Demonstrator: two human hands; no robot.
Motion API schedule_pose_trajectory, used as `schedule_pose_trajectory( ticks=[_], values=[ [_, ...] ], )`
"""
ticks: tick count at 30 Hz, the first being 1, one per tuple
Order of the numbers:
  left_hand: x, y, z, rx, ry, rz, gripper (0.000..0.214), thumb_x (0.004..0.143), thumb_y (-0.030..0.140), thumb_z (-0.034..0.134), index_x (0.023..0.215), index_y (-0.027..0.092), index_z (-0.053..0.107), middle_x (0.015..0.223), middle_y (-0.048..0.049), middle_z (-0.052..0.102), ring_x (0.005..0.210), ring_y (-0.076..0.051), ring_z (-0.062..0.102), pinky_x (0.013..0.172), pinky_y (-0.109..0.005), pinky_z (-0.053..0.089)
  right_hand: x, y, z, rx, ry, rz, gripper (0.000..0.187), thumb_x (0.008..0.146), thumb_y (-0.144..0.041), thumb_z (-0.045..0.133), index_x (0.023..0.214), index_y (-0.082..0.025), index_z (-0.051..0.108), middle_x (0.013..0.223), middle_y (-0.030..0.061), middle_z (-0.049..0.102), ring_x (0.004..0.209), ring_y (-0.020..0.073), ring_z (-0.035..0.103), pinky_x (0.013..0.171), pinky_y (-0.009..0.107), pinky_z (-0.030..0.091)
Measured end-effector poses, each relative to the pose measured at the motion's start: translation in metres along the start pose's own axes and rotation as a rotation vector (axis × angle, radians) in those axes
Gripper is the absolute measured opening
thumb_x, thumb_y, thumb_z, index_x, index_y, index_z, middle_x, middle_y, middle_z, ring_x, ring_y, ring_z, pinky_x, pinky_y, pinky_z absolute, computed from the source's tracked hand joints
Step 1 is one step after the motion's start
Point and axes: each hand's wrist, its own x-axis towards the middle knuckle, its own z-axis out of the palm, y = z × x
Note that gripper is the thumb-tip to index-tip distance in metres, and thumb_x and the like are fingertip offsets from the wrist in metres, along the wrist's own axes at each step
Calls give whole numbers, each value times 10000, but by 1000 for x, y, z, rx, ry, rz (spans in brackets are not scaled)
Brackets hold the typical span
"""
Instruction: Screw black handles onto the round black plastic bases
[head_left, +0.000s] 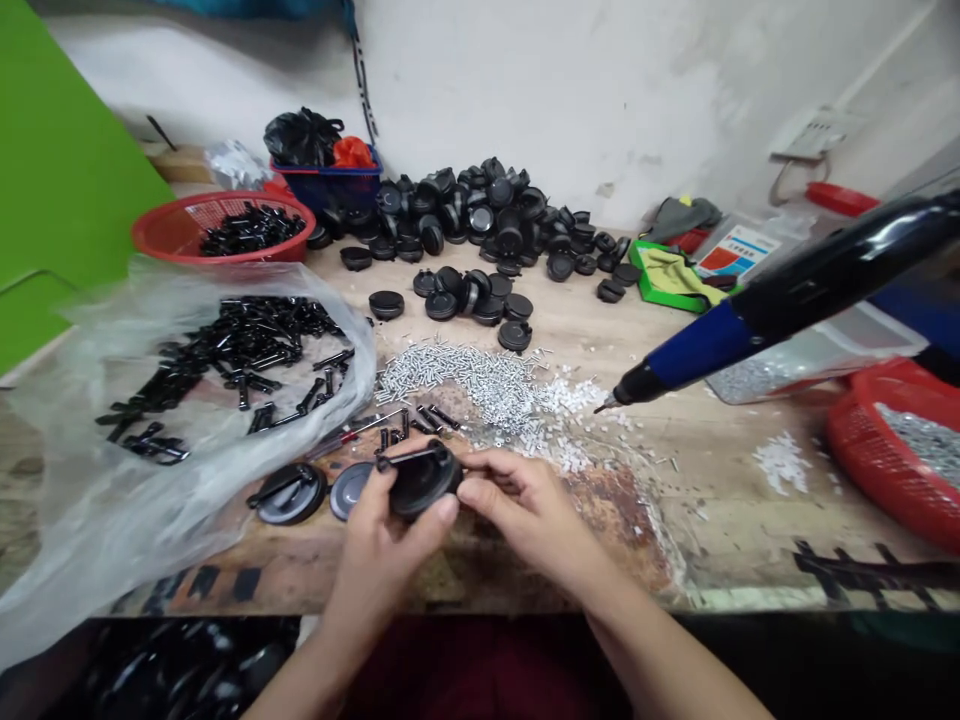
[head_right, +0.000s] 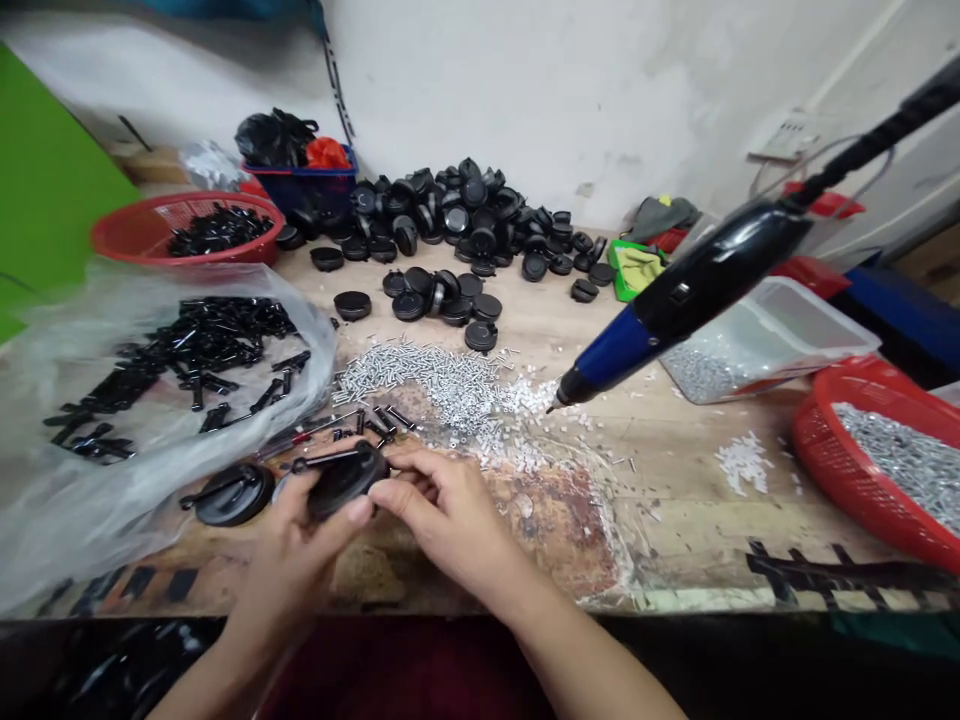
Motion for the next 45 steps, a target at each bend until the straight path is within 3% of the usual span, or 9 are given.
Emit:
schedule_pose_trajectory(
  ticks=[3,6,14,23,29,33,36,40,45],
  values=[
    [5,6,-7,-494,-2,-344,289,797,295,632,1064,195,584,1102,-76,634,998,-260,614,841,-457,523,18,-7,-5,-349,18,-125,187,892,-316,538,940,-237,700,923,24,727,839,162,660,791,320,488],
    [9,10,-13,-708,-27,-474,224,766,285,676,963,196,615,1057,-54,643,909,-235,627,692,-385,556,48,-6,-7,-685,118,-191,186,904,-239,504,928,-209,685,914,44,706,846,176,632,799,331,469],
    [13,7,-15,-686,-3,-541,252,746,274,723,954,177,617,998,-34,597,822,-159,595,555,-256,509,144,26,12,-1143,98,-142,166,846,-162,517,934,-165,658,979,111,629,943,239,556,783,338,427],
    [17,3,-22,-688,-23,-506,254,757,263,708,971,165,614,996,-50,587,846,-170,575,566,-259,518,155,40,15,-1264,16,-104,258,854,-47,396,959,-130,617,1053,150,615,996,242,522,837,345,416],
    [13,5,-21,-711,-47,-483,228,745,256,712,940,170,630,993,-54,591,847,-174,569,564,-255,518,158,37,18,-1204,48,-115,276,840,4,361,948,-87,598,1052,201,609,1017,266,520,885,404,403],
    [10,7,-22,-708,-83,-457,223,760,259,689,962,171,649,1036,-70,588,862,-179,568,571,-255,522,137,23,16,-1076,99,-187,256,877,-34,348,963,-131,568,1009,135,626,976,217,534,871,353,421],
    [8,7,-22,-704,-90,-444,222,758,255,687,963,176,655,1053,-71,590,855,-179,575,573,-260,525,99,6,13,-841,119,-263,141,917,-151,422,963,-184,551,945,47,637,881,147,578,804,273,464],
    [5,10,-15,-649,-76,-429,259,753,226,691,1006,195,647,1016,-52,611,833,-165,580,603,-272,536,43,-11,12,-106,138,-278,13,842,-224,617,844,-218,628,798,-12,644,745,123,607,710,259,488],
    [0,16,1,-519,-34,-371,321,717,227,728,1021,195,630,1026,-44,642,734,-133,595,652,-290,545,14,-13,12,15,160,-302,64,824,-192,641,769,-219,661,895,14,634,892,149,625,829,311,500]
  ],
)
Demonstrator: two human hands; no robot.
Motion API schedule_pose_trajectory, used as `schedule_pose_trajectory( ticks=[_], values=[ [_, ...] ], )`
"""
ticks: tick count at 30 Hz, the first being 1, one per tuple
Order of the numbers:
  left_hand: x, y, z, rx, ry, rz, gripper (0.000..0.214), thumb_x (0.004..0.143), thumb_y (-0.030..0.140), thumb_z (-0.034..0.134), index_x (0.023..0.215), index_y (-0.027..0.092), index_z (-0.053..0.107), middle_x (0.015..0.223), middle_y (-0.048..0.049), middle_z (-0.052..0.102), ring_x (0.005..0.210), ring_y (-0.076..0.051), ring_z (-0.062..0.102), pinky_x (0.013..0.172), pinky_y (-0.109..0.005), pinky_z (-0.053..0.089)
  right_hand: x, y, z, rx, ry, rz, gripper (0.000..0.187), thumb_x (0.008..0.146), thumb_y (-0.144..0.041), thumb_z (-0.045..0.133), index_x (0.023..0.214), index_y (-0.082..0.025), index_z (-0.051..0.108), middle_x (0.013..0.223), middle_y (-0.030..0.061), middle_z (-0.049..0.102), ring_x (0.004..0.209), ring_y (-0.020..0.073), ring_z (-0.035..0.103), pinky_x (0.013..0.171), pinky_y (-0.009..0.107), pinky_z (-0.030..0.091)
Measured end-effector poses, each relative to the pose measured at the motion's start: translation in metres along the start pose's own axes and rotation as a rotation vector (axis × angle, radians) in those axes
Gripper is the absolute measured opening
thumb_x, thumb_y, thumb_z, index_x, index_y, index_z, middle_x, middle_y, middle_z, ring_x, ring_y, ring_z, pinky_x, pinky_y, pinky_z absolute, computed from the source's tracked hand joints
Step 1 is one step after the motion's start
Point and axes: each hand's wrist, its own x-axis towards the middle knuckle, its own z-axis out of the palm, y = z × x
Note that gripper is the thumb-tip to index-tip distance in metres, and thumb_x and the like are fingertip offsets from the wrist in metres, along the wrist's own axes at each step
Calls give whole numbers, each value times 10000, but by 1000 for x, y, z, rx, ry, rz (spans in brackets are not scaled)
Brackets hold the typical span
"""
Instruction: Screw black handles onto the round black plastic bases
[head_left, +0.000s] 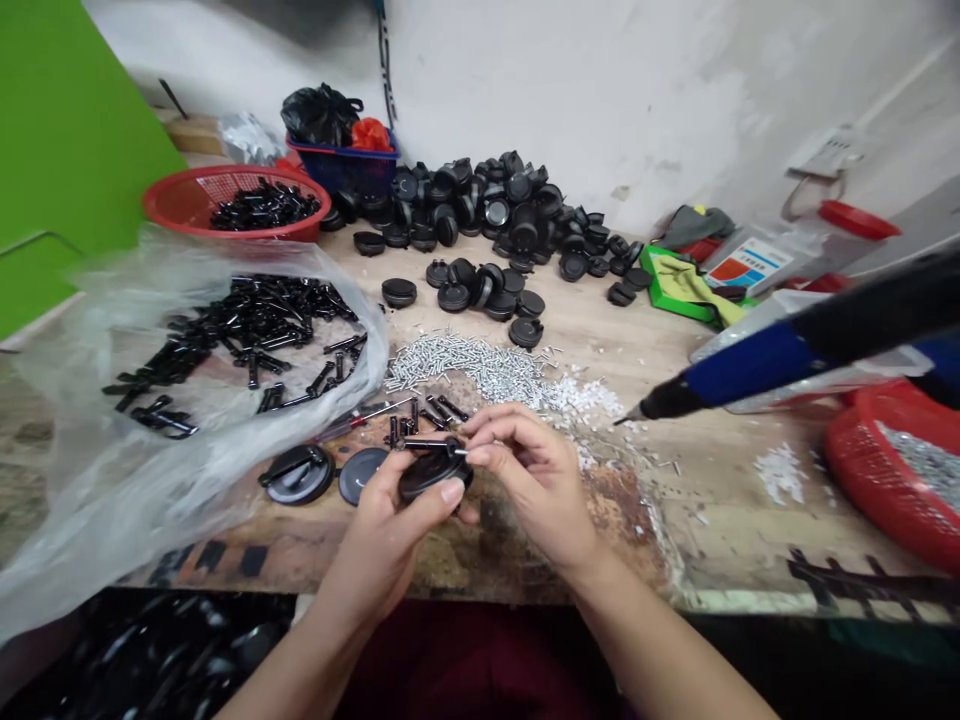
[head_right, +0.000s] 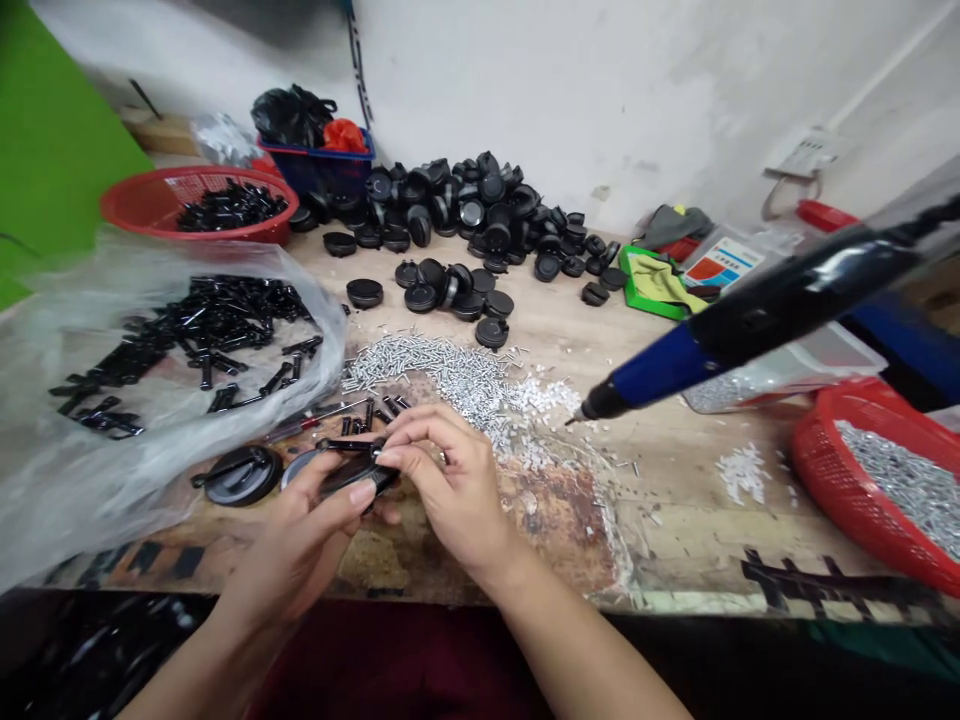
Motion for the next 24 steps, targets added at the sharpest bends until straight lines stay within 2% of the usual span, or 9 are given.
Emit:
schedule_pose_trajectory(
  ticks=[6,8,10,12,14,17,21,24],
  values=[
    [-9,-5,15,143,37,51,389,692,253,747,1049,196,605,964,-29,663,690,-132,620,639,-275,541,-9,2,-7,-10,34,-50,85,852,-168,599,797,-217,641,969,24,557,1000,177,646,901,347,519],
    [-10,-6,17,231,50,124,385,700,257,742,1053,199,600,1035,-39,656,816,-165,636,692,-281,547,-12,-1,-10,-83,29,-119,106,869,-150,571,828,-220,639,962,28,559,1004,173,644,911,345,517],
    [-10,-6,18,371,47,219,388,710,244,733,1069,203,590,1099,-46,647,984,-196,621,814,-299,531,-15,-4,-13,-161,18,-173,115,877,-138,557,846,-217,633,945,32,569,1015,170,636,920,338,513],
    [-10,-5,17,513,27,298,399,716,230,726,1085,203,576,1121,-50,643,1075,-206,596,914,-317,491,-17,-7,-17,-206,9,-166,89,869,-142,574,847,-211,626,952,35,574,1026,169,628,911,326,515],
    [-10,-5,17,601,6,338,398,727,230,714,1094,204,563,1133,-56,635,1083,-210,596,942,-337,477,-18,-9,-21,-223,4,-119,47,846,-163,614,846,-210,618,992,38,587,1027,171,623,899,324,517],
    [-11,-6,18,645,-19,381,387,744,237,700,1100,211,551,1156,-59,618,1100,-213,588,962,-352,464,-20,-13,-25,-266,-11,-108,41,846,-176,620,844,-213,603,986,39,628,1000,166,627,886,323,519],
    [-12,-12,20,670,-76,400,393,762,233,682,1125,214,534,1211,-70,590,1163,-224,547,1019,-379,414,-29,-16,-25,-433,-25,-242,81,898,-137,528,893,-191,589,923,61,630,999,156,624,898,294,518],
    [-13,-16,22,668,-101,375,397,768,237,680,1133,215,527,1250,-74,568,1197,-220,518,1046,-376,386,-34,-17,-27,-497,-27,-266,113,913,-132,492,916,-188,590,930,71,619,987,157,622,888,291,524]
  ],
)
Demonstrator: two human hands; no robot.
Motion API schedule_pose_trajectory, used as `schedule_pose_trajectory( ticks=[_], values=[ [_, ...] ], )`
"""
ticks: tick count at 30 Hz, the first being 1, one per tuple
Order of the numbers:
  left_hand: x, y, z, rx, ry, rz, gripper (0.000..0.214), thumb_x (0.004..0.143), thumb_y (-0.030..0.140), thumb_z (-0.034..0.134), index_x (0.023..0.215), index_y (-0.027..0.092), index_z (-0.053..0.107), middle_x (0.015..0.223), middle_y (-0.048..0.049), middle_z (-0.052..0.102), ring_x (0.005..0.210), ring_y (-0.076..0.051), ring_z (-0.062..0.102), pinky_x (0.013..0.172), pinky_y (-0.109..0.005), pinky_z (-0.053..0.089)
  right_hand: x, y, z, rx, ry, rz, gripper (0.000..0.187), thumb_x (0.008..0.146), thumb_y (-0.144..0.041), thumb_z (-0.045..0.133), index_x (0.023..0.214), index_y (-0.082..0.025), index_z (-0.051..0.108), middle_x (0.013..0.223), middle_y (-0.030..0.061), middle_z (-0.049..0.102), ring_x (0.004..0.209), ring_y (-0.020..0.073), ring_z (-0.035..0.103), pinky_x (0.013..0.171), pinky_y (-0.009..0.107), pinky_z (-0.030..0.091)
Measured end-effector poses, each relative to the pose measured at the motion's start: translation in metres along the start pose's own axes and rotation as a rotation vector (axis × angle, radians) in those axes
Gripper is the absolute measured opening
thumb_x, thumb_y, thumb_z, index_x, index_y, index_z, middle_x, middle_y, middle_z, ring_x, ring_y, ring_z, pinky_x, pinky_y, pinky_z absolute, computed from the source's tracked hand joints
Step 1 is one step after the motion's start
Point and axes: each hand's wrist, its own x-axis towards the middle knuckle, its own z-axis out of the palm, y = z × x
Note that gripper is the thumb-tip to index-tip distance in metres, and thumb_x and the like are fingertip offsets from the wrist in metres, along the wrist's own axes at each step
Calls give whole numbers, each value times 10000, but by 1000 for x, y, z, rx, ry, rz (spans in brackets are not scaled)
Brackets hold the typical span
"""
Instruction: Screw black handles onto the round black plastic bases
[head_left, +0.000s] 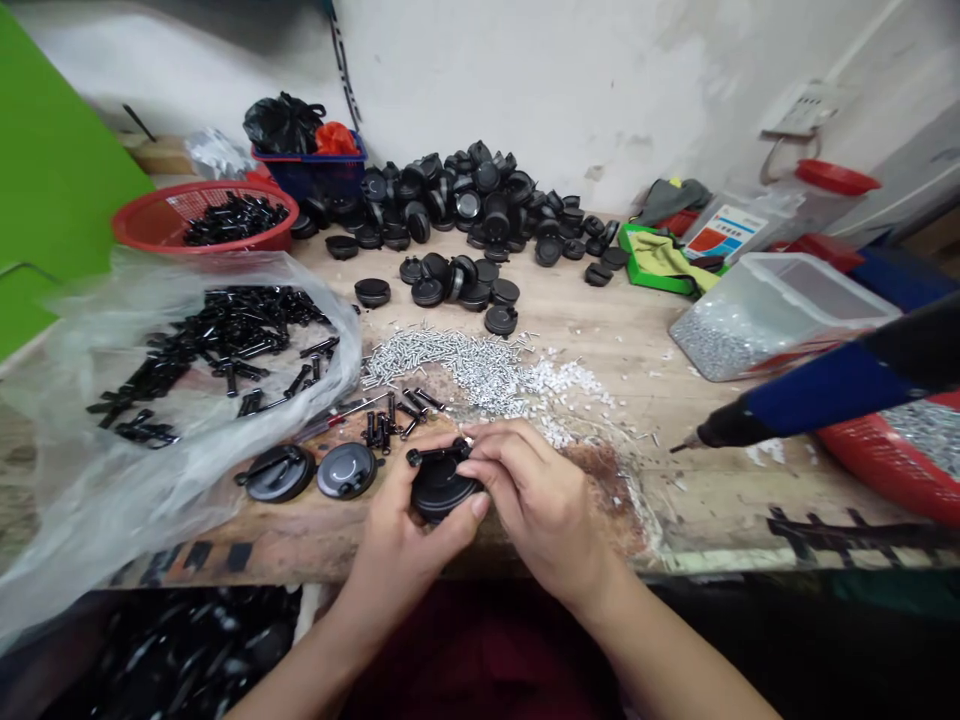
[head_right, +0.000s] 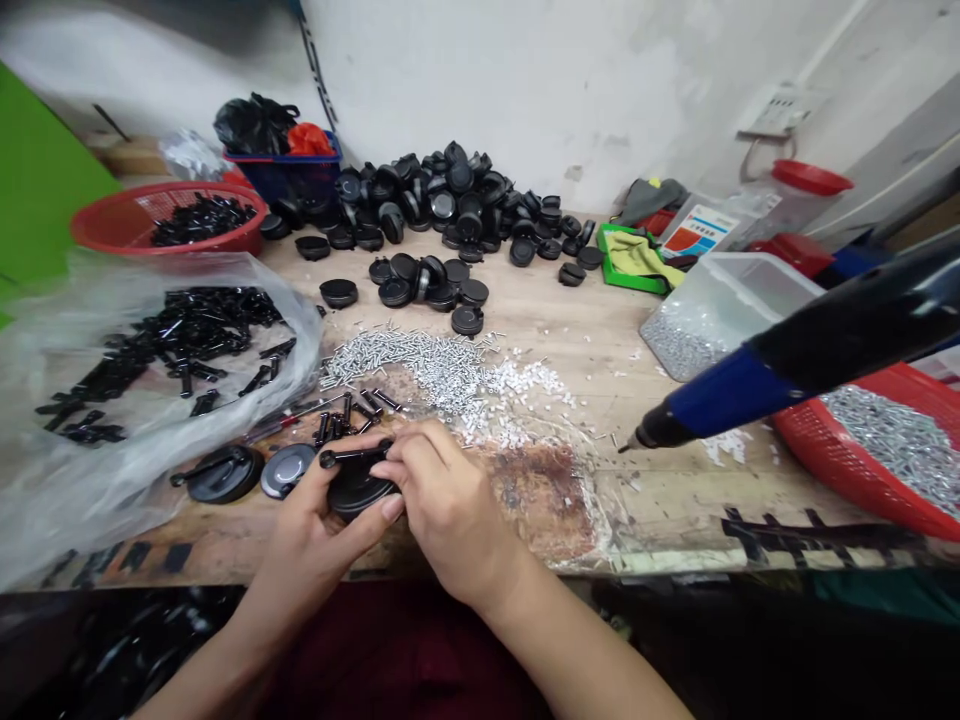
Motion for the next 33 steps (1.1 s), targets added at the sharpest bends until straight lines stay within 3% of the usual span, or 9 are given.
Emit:
schedule_pose_trajectory(
  ticks=[5,8,11,17,20,23,25,28,33],
  values=[
    [-2,3,4,-52,-36,-86,398,771,255,690,1136,230,534,1192,-40,604,1153,-193,553,972,-303,455,-2,7,-6,215,41,187,87,846,-173,612,920,-217,626,1006,45,644,992,163,635,912,321,524],
    [-4,6,7,-129,-74,-175,401,768,273,695,1139,236,548,1159,-29,634,1109,-189,586,919,-277,489,-3,14,-9,525,-59,413,316,797,-225,670,1105,-261,611,1147,35,660,1039,181,645,953,372,515],
    [-7,5,11,-178,-91,-230,390,751,274,710,1115,233,577,1122,-25,659,1055,-192,613,891,-274,504,-5,18,-11,706,-136,529,242,799,-232,648,1039,-256,668,1050,19,716,933,177,687,897,381,546],
    [-9,7,29,-317,-66,-351,389,684,263,763,1045,212,628,1040,-27,691,970,-195,643,852,-273,518,-25,18,-11,453,4,445,179,847,-227,590,998,-245,686,957,18,732,871,165,692,803,339,571],
    [-7,10,37,-433,-36,-445,414,656,268,780,1035,197,630,998,-32,690,894,-188,654,785,-274,537,-38,17,-18,95,218,163,310,847,-156,582,1135,-262,622,1073,33,675,1006,182,643,904,371,533],
    [-4,10,39,-485,-62,-524,401,668,292,769,1018,174,615,899,-21,658,687,-147,647,674,-280,545,-35,23,-40,-318,720,-141,553,778,-139,651,1286,-295,501,1299,73,490,1225,272,496,1021,492,435],
    [-2,9,38,-503,-115,-552,383,677,302,762,999,164,604,876,-16,624,628,-135,632,628,-289,544,-20,34,-63,-397,928,-118,683,791,-224,659,1391,-303,342,1435,100,324,1357,325,334,1070,578,342],
    [-2,8,38,-534,-137,-558,410,667,287,768,1018,175,590,908,-15,582,629,-133,616,581,-298,545,15,61,-96,-240,719,39,762,816,-308,648,1428,-330,193,1434,118,339,1342,313,373,1028,588,377],
    [-5,6,38,-548,-125,-589,405,673,279,761,1026,181,587,920,-2,581,606,-119,631,615,-278,516,46,85,-100,86,497,34,551,727,-334,734,1198,-297,449,1054,40,614,952,212,639,846,444,542]
  ],
)
